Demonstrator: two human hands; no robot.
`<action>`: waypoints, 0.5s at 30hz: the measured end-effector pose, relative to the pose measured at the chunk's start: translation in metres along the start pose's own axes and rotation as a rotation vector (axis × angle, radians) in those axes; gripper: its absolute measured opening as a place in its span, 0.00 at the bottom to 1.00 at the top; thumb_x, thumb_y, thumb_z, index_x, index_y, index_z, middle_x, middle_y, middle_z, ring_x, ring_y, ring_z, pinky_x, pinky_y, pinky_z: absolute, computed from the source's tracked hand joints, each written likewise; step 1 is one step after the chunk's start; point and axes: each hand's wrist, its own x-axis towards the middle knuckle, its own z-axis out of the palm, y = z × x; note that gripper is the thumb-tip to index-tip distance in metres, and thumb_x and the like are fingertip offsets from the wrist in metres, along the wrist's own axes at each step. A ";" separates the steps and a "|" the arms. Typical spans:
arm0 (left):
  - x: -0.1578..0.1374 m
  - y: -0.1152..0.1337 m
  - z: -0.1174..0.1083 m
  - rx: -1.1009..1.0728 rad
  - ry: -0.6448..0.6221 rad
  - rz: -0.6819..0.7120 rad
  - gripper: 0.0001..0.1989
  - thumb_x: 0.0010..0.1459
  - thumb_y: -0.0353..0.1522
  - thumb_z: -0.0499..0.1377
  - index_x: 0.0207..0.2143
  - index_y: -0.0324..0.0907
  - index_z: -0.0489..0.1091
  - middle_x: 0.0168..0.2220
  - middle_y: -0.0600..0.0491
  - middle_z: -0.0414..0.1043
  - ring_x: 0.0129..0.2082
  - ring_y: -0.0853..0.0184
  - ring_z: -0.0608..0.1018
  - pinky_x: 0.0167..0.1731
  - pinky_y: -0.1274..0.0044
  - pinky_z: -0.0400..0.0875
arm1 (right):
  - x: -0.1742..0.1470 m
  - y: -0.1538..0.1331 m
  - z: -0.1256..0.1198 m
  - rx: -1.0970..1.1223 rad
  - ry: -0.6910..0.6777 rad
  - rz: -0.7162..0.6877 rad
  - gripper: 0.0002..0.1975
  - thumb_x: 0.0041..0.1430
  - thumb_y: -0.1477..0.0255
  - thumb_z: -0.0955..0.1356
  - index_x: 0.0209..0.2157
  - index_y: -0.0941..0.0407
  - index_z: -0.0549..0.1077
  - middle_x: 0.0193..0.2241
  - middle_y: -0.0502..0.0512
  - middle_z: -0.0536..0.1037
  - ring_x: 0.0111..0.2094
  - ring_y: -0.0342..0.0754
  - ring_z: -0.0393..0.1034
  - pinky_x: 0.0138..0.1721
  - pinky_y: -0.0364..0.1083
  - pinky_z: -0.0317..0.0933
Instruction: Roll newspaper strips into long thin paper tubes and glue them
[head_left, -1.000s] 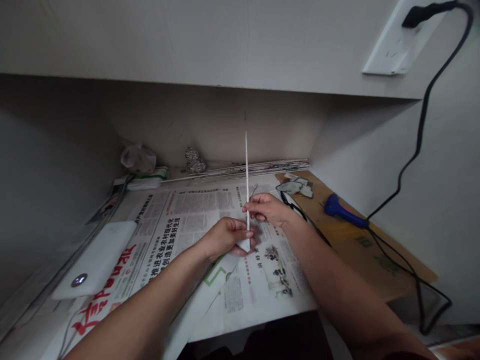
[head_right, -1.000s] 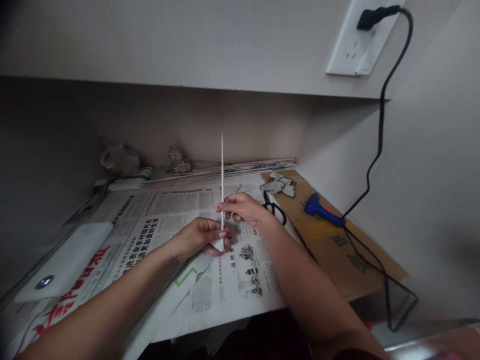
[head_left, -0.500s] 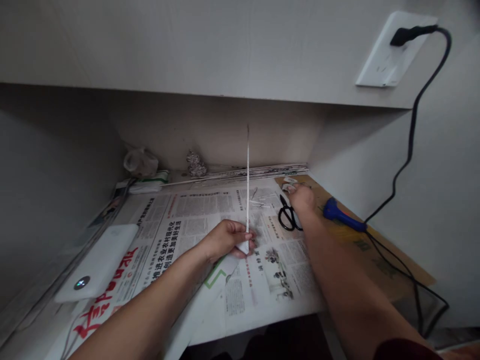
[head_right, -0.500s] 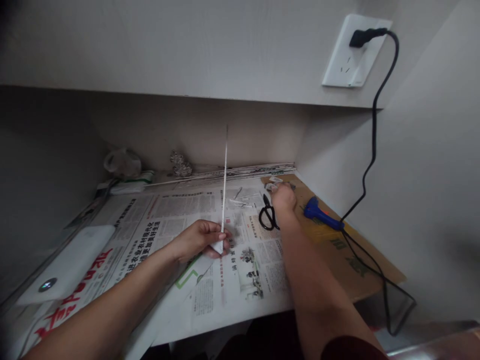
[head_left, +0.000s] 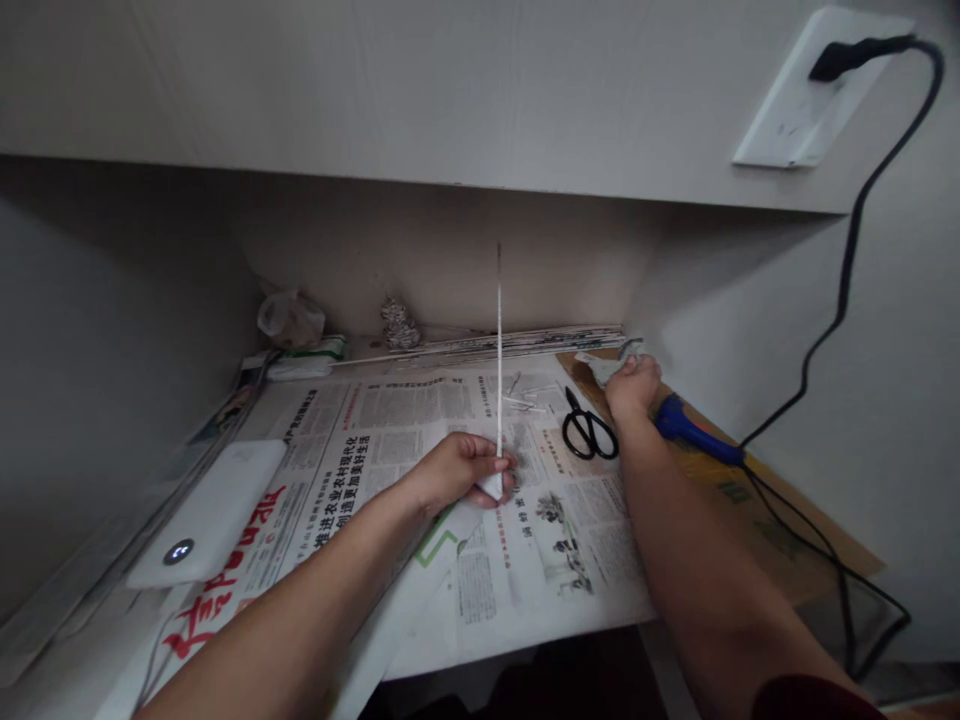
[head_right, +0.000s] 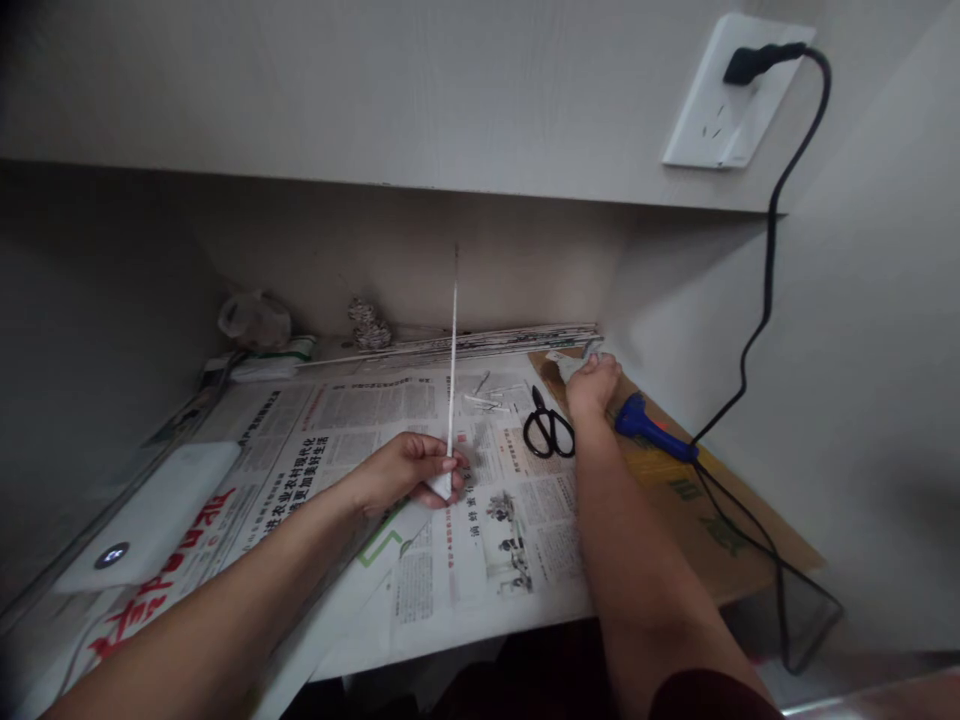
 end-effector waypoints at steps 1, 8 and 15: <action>0.000 0.000 0.000 0.002 0.001 0.003 0.14 0.50 0.37 0.62 0.36 0.36 0.72 0.31 0.47 0.75 0.29 0.67 0.77 0.25 0.75 0.72 | -0.003 -0.001 0.000 0.004 0.005 -0.023 0.17 0.60 0.74 0.56 0.48 0.64 0.67 0.45 0.69 0.69 0.46 0.55 0.65 0.47 0.50 0.56; 0.000 0.001 -0.001 0.019 0.023 -0.003 0.15 0.50 0.38 0.62 0.37 0.36 0.72 0.32 0.47 0.75 0.29 0.67 0.77 0.26 0.75 0.72 | -0.016 -0.007 -0.008 -0.173 -0.095 -0.148 0.25 0.50 0.71 0.66 0.52 0.56 0.66 0.49 0.66 0.67 0.51 0.61 0.60 0.47 0.56 0.55; 0.002 -0.001 -0.002 0.022 0.017 -0.007 0.15 0.51 0.37 0.62 0.37 0.36 0.72 0.32 0.47 0.75 0.29 0.66 0.77 0.25 0.76 0.72 | -0.006 -0.005 -0.006 -0.172 -0.313 -0.165 0.17 0.55 0.67 0.63 0.44 0.56 0.74 0.37 0.62 0.76 0.38 0.55 0.70 0.38 0.49 0.60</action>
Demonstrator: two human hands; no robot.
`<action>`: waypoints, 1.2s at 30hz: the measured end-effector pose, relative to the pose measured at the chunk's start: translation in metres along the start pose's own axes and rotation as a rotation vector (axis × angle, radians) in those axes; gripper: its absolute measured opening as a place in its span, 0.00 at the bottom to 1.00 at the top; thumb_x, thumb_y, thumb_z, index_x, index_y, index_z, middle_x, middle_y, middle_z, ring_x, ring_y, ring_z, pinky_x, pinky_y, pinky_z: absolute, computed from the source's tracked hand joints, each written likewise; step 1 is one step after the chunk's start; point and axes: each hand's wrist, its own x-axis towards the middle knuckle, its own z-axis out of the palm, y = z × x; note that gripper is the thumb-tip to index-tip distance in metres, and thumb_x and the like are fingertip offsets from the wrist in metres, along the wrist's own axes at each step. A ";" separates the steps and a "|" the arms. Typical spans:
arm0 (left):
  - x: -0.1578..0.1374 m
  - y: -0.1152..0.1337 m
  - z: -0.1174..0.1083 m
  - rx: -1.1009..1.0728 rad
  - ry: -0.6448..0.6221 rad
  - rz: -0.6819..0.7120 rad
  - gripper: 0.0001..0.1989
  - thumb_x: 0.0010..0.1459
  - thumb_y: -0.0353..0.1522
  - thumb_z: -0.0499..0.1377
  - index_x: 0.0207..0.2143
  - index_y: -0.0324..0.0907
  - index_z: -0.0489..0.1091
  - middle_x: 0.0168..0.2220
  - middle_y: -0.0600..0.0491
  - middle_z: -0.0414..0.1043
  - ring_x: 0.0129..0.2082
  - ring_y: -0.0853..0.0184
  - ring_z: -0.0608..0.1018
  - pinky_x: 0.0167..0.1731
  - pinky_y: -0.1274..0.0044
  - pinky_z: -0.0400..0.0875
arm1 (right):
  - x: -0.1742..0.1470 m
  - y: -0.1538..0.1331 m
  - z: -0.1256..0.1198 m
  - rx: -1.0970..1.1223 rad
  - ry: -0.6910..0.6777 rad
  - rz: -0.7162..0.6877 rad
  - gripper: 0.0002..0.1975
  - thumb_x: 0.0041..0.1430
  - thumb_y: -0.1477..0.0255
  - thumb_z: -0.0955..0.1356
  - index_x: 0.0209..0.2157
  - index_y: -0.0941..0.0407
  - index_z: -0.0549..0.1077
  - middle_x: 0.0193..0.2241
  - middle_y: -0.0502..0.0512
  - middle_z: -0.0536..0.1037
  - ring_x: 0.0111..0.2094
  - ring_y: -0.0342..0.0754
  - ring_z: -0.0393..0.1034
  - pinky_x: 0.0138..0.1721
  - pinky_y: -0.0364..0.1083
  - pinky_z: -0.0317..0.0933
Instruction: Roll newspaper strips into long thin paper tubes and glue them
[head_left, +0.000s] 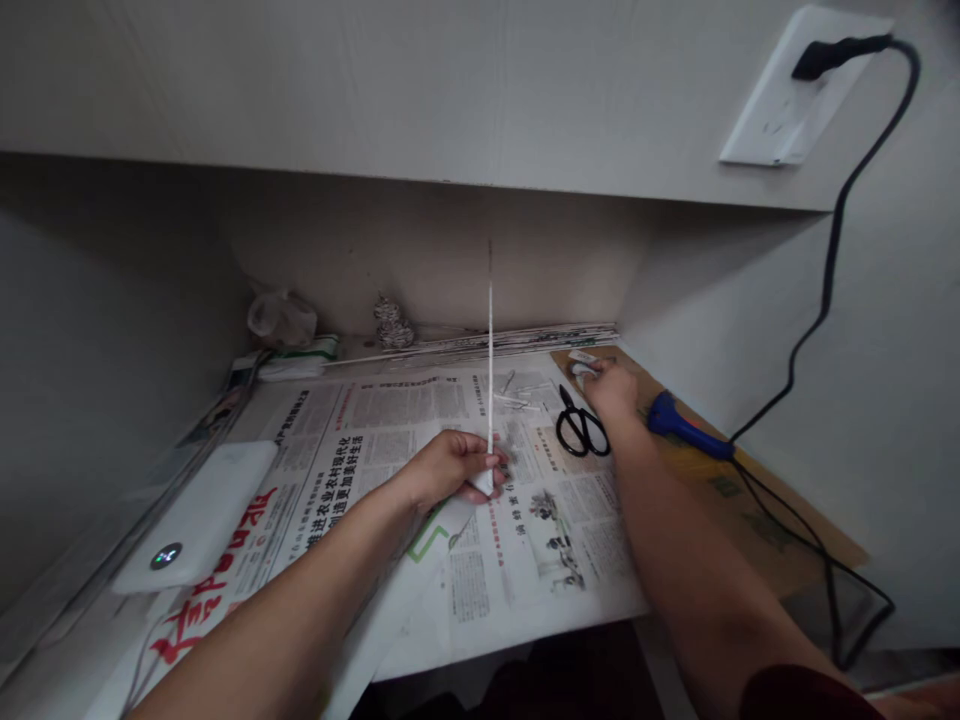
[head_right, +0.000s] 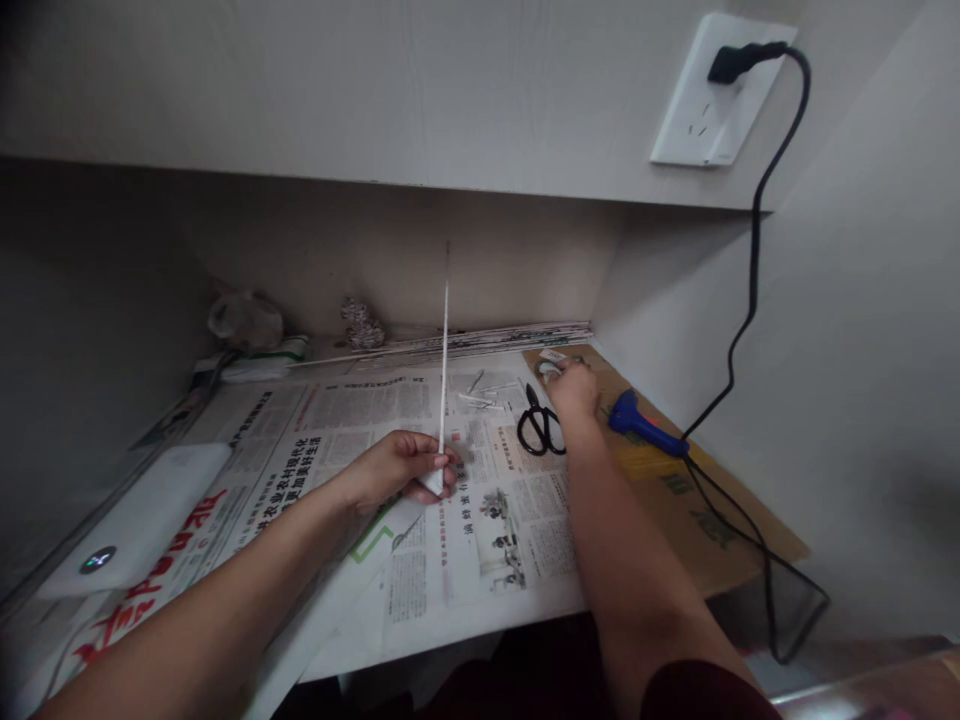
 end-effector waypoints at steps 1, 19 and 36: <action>0.000 0.000 0.000 -0.001 0.001 -0.002 0.15 0.51 0.37 0.62 0.37 0.36 0.72 0.32 0.46 0.75 0.29 0.66 0.77 0.25 0.76 0.72 | 0.000 0.000 0.001 -0.010 0.002 -0.013 0.17 0.56 0.67 0.62 0.45 0.58 0.74 0.38 0.64 0.76 0.39 0.56 0.70 0.38 0.49 0.60; -0.004 0.001 0.001 -0.008 -0.022 0.028 0.15 0.50 0.37 0.62 0.38 0.37 0.73 0.33 0.47 0.76 0.32 0.65 0.77 0.25 0.76 0.73 | -0.063 -0.084 -0.038 1.063 -1.009 -0.370 0.23 0.55 0.53 0.65 0.41 0.57 0.77 0.30 0.55 0.73 0.28 0.42 0.64 0.25 0.40 0.55; -0.004 0.002 0.002 -0.032 -0.008 0.012 0.16 0.48 0.38 0.64 0.36 0.35 0.73 0.31 0.47 0.75 0.32 0.65 0.77 0.29 0.74 0.72 | -0.076 -0.096 -0.029 1.243 -1.110 -0.294 0.17 0.46 0.61 0.73 0.33 0.60 0.77 0.22 0.51 0.68 0.22 0.37 0.58 0.15 0.37 0.41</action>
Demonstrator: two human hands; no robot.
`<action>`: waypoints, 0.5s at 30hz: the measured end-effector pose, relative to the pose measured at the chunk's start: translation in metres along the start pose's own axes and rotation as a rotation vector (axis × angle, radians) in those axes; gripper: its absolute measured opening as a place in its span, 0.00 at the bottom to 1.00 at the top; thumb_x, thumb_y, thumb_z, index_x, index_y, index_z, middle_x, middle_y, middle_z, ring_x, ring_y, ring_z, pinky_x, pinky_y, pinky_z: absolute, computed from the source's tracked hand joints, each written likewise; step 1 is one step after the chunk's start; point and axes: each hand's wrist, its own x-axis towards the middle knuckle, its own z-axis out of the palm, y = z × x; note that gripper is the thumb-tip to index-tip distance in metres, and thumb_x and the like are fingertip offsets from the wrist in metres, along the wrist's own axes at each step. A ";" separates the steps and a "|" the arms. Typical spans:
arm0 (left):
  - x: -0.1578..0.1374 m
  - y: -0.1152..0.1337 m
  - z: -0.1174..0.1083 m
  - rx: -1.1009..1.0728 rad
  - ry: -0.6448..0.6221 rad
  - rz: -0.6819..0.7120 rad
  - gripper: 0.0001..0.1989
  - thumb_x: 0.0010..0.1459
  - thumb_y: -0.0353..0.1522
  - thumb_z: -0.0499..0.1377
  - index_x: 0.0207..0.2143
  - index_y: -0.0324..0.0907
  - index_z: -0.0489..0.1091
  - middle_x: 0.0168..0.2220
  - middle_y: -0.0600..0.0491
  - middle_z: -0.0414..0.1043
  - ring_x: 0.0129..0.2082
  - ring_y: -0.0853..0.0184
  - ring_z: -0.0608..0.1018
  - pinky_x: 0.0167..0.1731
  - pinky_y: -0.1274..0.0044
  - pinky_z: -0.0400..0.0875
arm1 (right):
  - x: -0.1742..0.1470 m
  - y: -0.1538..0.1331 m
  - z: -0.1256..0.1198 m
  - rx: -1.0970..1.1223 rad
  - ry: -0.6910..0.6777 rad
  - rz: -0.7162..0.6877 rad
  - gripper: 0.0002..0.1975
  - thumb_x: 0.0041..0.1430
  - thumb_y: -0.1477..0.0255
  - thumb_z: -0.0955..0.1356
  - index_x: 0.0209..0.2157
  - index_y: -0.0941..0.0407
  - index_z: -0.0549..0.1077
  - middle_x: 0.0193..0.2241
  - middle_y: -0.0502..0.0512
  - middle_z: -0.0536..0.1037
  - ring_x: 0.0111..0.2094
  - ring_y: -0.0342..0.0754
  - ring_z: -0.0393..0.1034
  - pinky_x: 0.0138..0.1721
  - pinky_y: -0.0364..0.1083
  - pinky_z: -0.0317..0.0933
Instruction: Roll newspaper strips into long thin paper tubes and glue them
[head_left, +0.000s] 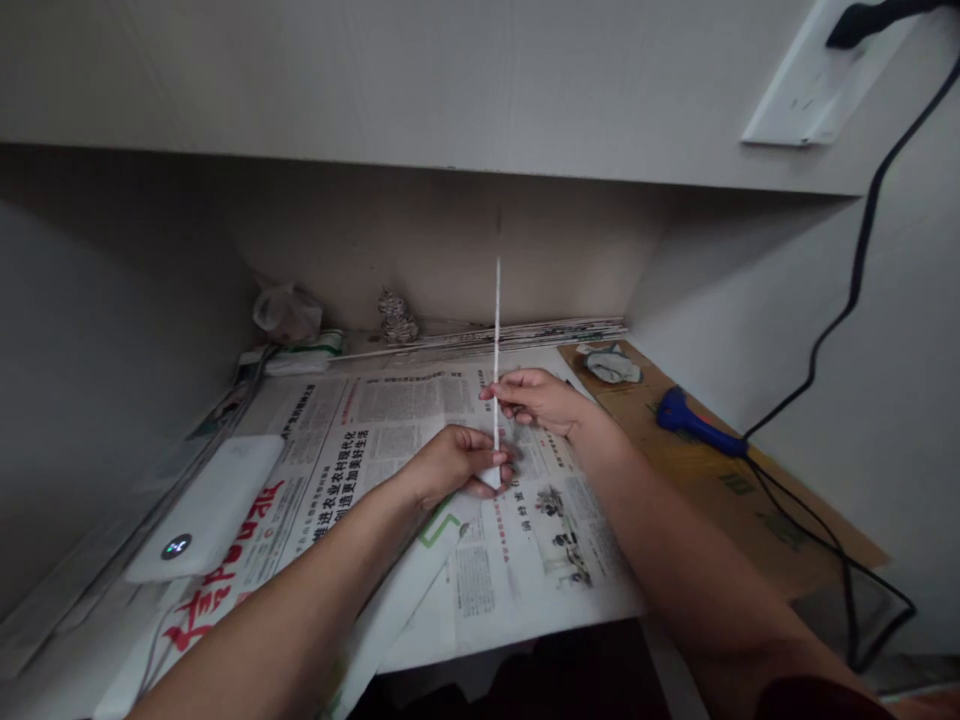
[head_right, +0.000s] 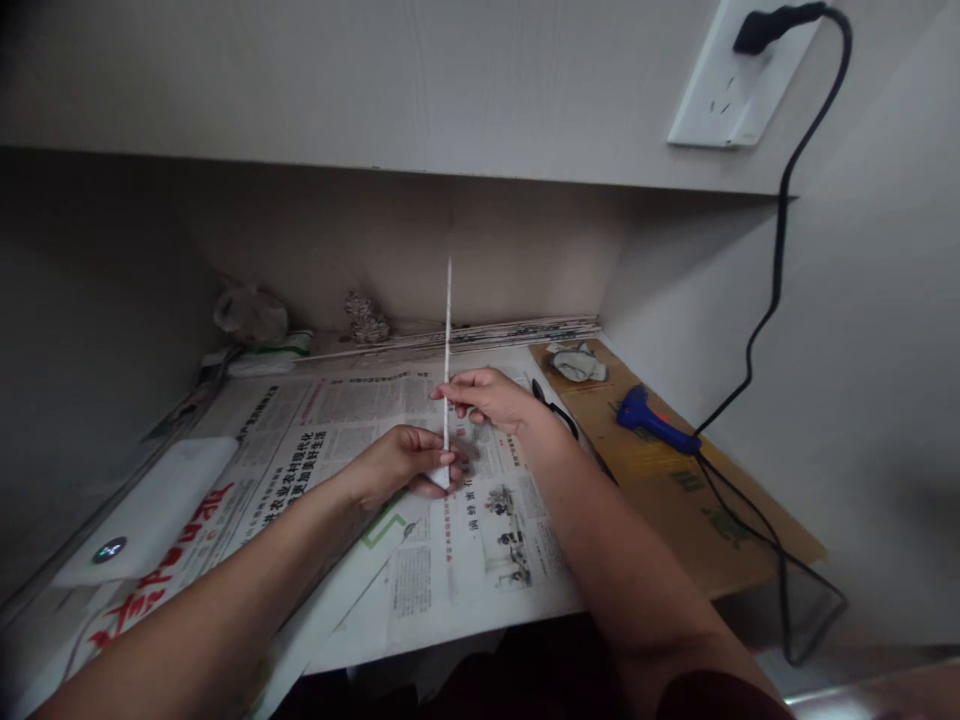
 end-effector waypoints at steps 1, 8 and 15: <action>0.000 0.000 0.000 -0.002 -0.003 -0.004 0.16 0.47 0.38 0.64 0.36 0.35 0.73 0.31 0.47 0.75 0.31 0.65 0.77 0.29 0.74 0.72 | 0.000 0.000 0.000 0.009 0.028 -0.002 0.16 0.44 0.62 0.74 0.30 0.61 0.76 0.21 0.49 0.67 0.21 0.37 0.56 0.15 0.37 0.41; 0.002 -0.003 -0.001 -0.012 0.003 -0.014 0.16 0.48 0.37 0.64 0.37 0.35 0.73 0.32 0.46 0.75 0.30 0.65 0.77 0.28 0.74 0.73 | -0.001 0.002 -0.004 0.070 -0.059 0.021 0.18 0.47 0.61 0.72 0.36 0.60 0.77 0.23 0.50 0.67 0.23 0.38 0.59 0.15 0.36 0.40; 0.002 -0.002 -0.001 -0.005 0.005 -0.019 0.15 0.49 0.36 0.63 0.37 0.35 0.73 0.32 0.46 0.75 0.30 0.66 0.77 0.27 0.75 0.72 | -0.001 0.001 -0.004 0.080 0.062 -0.024 0.15 0.45 0.62 0.74 0.27 0.60 0.74 0.21 0.49 0.67 0.21 0.36 0.57 0.14 0.36 0.38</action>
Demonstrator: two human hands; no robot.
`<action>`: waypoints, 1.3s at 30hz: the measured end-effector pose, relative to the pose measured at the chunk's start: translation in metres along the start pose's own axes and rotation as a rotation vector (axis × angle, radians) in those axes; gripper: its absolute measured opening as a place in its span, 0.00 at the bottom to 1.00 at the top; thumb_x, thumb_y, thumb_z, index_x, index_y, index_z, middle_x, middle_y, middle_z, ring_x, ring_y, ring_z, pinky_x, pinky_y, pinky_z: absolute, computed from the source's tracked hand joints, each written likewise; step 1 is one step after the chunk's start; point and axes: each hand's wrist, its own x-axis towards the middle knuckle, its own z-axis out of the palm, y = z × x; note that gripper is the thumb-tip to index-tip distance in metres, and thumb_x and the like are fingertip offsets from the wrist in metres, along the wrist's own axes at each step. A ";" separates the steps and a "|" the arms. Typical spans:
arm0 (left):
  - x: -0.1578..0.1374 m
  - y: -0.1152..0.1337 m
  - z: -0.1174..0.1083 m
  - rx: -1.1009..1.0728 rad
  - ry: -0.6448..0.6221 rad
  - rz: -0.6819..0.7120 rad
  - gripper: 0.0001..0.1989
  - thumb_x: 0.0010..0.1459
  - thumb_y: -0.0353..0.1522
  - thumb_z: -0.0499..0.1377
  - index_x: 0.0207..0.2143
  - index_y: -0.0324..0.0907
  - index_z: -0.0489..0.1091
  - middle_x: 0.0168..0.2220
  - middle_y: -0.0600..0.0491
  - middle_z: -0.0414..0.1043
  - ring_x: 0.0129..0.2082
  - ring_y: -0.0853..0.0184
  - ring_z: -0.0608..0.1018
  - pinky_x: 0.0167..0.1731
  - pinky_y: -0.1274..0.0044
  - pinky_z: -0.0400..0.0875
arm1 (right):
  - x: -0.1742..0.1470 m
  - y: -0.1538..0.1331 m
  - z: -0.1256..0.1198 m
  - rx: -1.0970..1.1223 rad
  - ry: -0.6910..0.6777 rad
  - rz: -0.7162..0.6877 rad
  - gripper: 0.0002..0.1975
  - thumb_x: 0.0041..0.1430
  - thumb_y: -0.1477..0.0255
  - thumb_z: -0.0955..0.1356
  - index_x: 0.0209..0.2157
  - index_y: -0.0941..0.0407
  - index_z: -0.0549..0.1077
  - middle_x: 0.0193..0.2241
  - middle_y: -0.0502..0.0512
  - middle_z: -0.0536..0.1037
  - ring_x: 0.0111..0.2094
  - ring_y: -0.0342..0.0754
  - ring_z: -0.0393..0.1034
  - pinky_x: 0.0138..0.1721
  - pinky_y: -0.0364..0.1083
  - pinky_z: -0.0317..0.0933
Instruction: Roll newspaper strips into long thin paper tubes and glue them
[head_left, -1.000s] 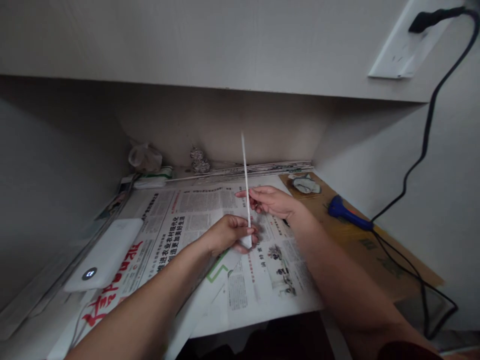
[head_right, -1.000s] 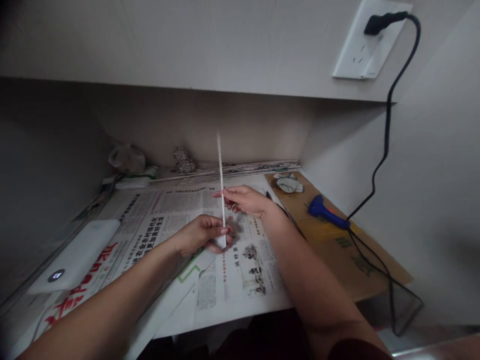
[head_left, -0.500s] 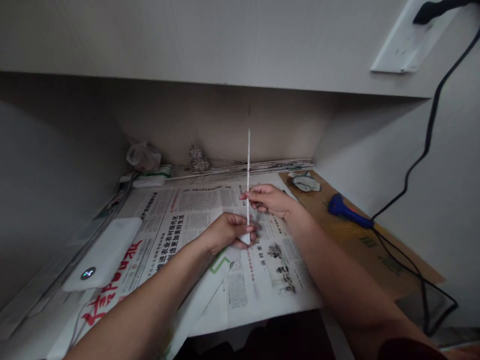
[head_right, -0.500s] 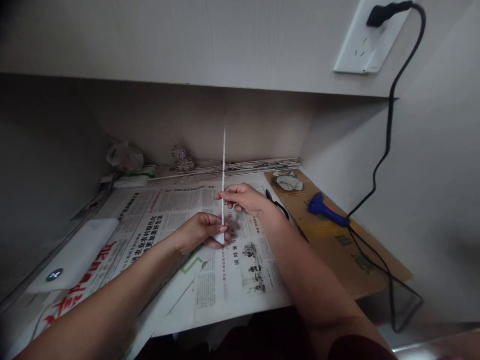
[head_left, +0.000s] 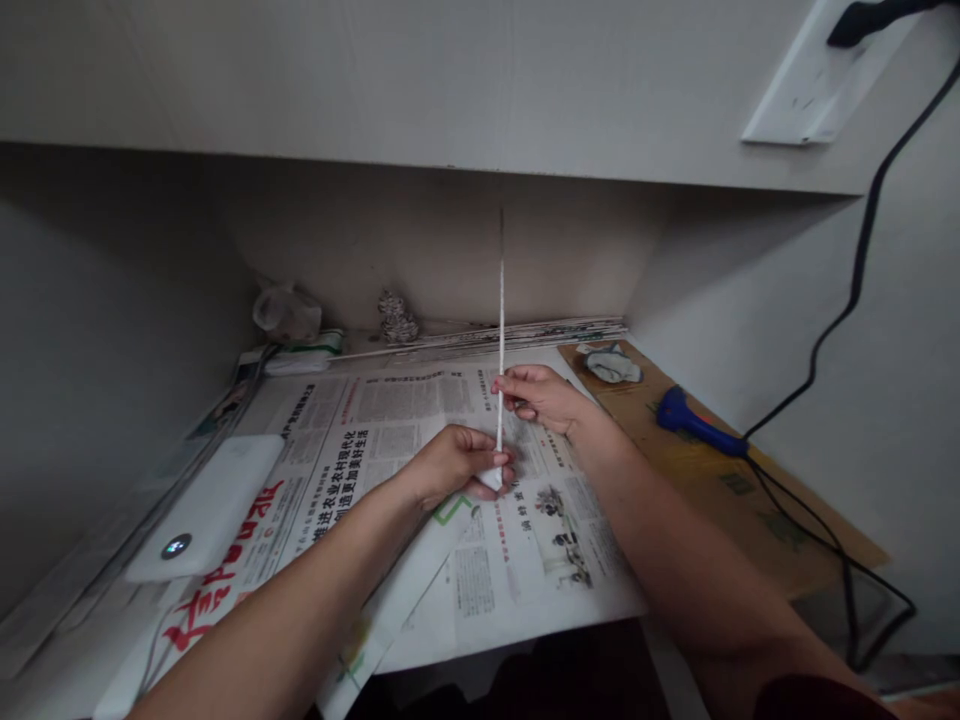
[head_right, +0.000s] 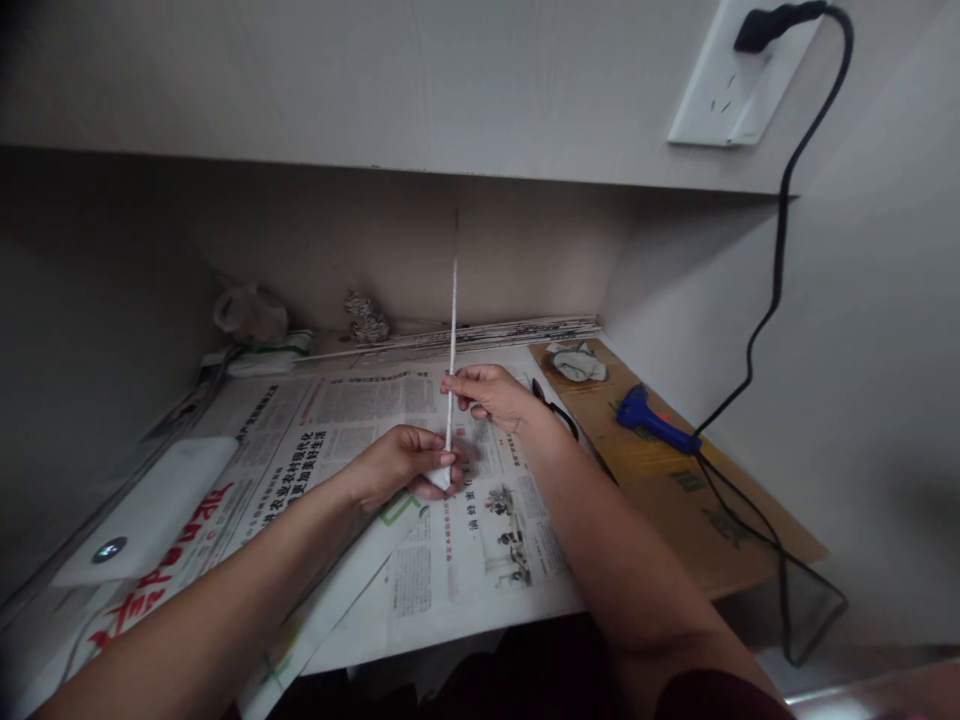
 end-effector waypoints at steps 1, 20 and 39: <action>0.000 0.000 0.000 0.000 0.004 0.002 0.15 0.49 0.36 0.63 0.37 0.35 0.73 0.32 0.46 0.75 0.30 0.66 0.78 0.27 0.75 0.72 | -0.001 -0.001 0.000 -0.014 -0.053 0.012 0.15 0.46 0.62 0.73 0.30 0.60 0.75 0.22 0.50 0.68 0.22 0.37 0.58 0.14 0.36 0.39; 0.001 -0.002 -0.002 0.039 0.001 0.051 0.16 0.50 0.38 0.63 0.39 0.36 0.74 0.34 0.45 0.75 0.32 0.65 0.77 0.29 0.74 0.73 | 0.001 0.003 -0.001 -0.045 -0.002 -0.035 0.13 0.47 0.63 0.73 0.28 0.59 0.74 0.23 0.49 0.70 0.22 0.36 0.60 0.16 0.36 0.46; -0.004 0.004 0.001 -0.013 -0.064 0.023 0.17 0.50 0.38 0.63 0.40 0.35 0.72 0.34 0.44 0.75 0.30 0.64 0.78 0.29 0.72 0.73 | 0.001 0.008 -0.002 0.077 -0.149 -0.002 0.11 0.53 0.66 0.71 0.36 0.60 0.76 0.38 0.58 0.75 0.38 0.46 0.71 0.30 0.39 0.64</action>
